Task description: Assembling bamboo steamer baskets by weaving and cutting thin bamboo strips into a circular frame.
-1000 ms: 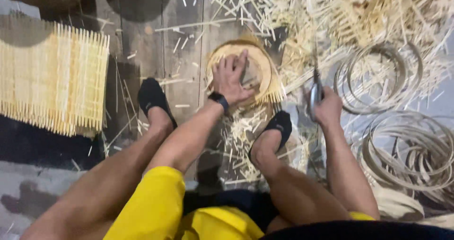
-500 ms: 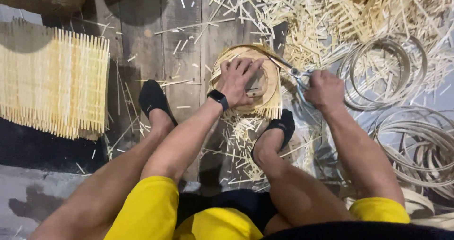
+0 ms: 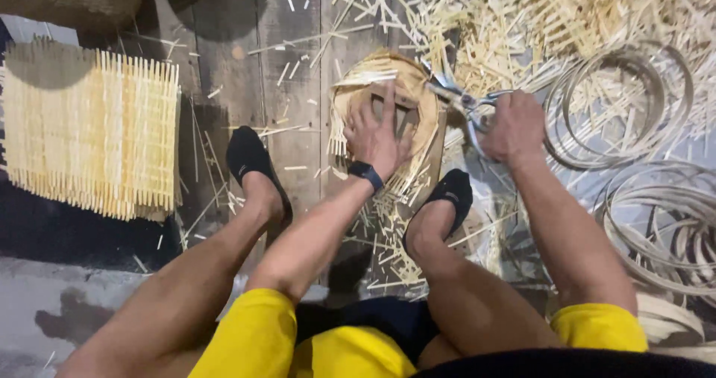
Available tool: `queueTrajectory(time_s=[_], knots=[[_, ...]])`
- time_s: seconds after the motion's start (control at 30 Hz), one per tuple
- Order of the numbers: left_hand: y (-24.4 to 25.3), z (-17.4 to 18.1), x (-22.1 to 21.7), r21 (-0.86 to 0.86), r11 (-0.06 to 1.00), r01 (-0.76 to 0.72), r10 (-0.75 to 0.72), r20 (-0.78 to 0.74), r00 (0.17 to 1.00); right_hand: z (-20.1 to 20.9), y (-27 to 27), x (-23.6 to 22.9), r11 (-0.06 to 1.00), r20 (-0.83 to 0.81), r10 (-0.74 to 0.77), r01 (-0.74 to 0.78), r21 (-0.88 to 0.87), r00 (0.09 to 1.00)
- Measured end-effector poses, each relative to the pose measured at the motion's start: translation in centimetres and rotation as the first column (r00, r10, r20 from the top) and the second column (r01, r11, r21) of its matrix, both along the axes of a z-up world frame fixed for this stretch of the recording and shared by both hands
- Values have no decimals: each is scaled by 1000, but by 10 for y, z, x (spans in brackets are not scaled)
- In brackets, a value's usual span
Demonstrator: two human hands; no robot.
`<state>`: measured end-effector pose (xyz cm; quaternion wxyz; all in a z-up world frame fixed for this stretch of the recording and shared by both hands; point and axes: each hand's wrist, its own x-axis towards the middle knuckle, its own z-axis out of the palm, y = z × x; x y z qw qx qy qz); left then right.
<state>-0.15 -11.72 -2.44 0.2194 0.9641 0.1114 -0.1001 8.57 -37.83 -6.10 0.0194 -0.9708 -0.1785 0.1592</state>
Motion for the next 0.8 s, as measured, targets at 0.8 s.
queueTrajectory(time_s=[0.8], knots=[[-14, -10, 10, -24, 991, 132, -129, 97, 987, 6, 9, 6, 996, 152, 81, -84, 13, 985]])
